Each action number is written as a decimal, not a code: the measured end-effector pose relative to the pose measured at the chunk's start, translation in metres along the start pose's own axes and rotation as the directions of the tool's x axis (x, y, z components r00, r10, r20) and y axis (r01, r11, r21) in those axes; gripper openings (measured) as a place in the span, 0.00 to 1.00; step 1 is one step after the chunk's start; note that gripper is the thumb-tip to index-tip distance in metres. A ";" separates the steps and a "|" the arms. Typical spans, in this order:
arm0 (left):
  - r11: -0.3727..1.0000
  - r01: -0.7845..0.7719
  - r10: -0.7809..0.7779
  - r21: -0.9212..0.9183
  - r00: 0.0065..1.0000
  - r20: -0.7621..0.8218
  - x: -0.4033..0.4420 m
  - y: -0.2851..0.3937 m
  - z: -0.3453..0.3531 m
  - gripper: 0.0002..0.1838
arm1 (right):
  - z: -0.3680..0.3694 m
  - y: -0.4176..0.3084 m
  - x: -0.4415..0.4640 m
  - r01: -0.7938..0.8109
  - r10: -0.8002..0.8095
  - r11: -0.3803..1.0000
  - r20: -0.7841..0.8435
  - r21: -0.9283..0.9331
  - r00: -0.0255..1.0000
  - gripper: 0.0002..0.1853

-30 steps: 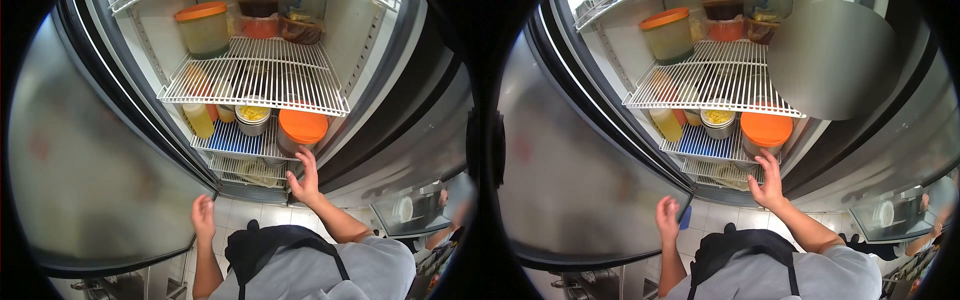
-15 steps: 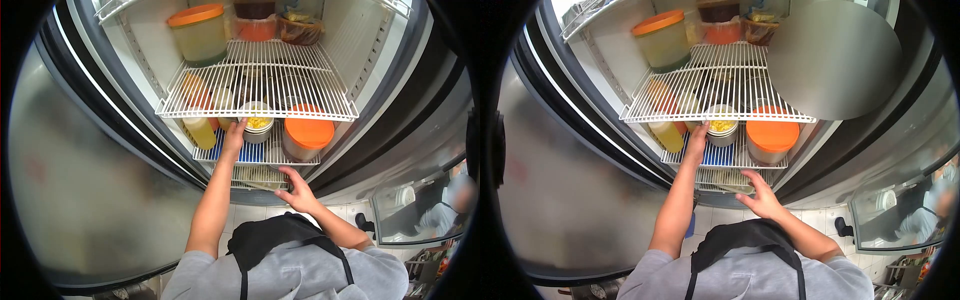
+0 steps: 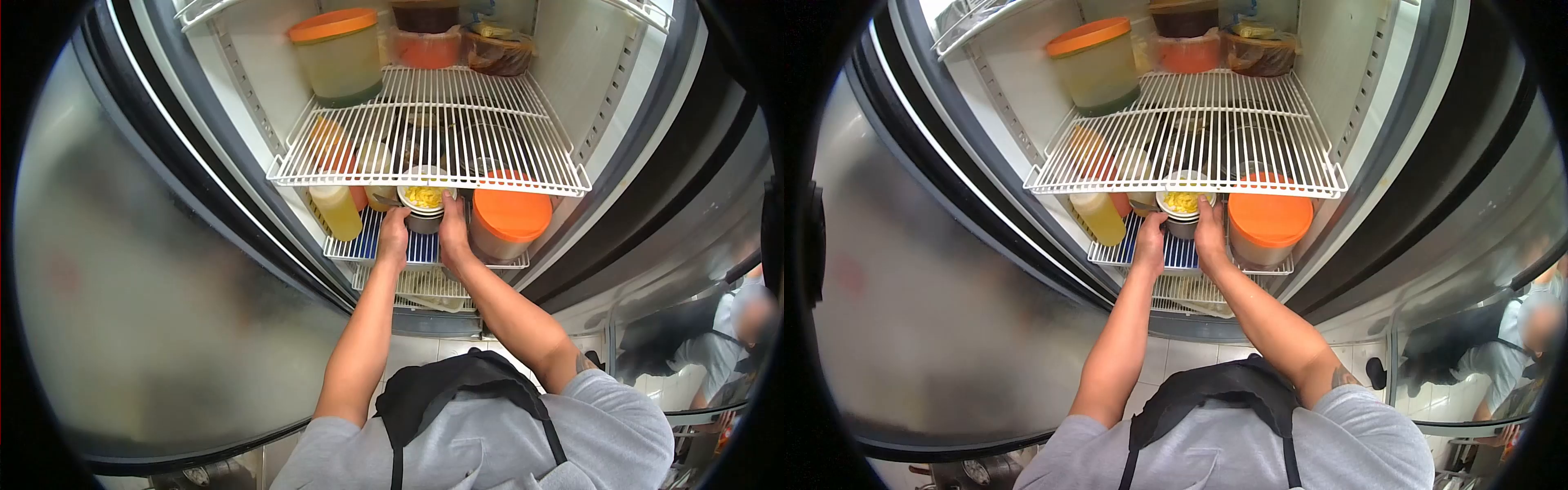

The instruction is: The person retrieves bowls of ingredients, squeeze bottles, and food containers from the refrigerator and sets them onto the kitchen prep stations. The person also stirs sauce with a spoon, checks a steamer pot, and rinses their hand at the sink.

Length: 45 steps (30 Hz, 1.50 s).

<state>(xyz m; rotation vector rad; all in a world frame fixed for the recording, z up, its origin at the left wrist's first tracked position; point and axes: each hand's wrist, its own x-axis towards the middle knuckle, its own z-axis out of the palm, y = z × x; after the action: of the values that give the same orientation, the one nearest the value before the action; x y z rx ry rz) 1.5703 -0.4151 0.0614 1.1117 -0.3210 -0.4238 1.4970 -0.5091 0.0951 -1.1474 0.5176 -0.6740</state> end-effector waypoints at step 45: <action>0.930 -0.366 0.142 0.027 0.291 -0.946 -0.644 -0.128 0.036 0.40 | -0.098 0.013 -0.402 0.669 0.389 0.727 0.896 -0.157 -0.212 0.08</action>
<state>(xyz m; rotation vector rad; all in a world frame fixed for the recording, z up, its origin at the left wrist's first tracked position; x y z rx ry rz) 0.9682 -0.1818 -0.0652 0.9073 0.6063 0.5447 1.1528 -0.2806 0.0638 -2.0801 -1.0821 0.5751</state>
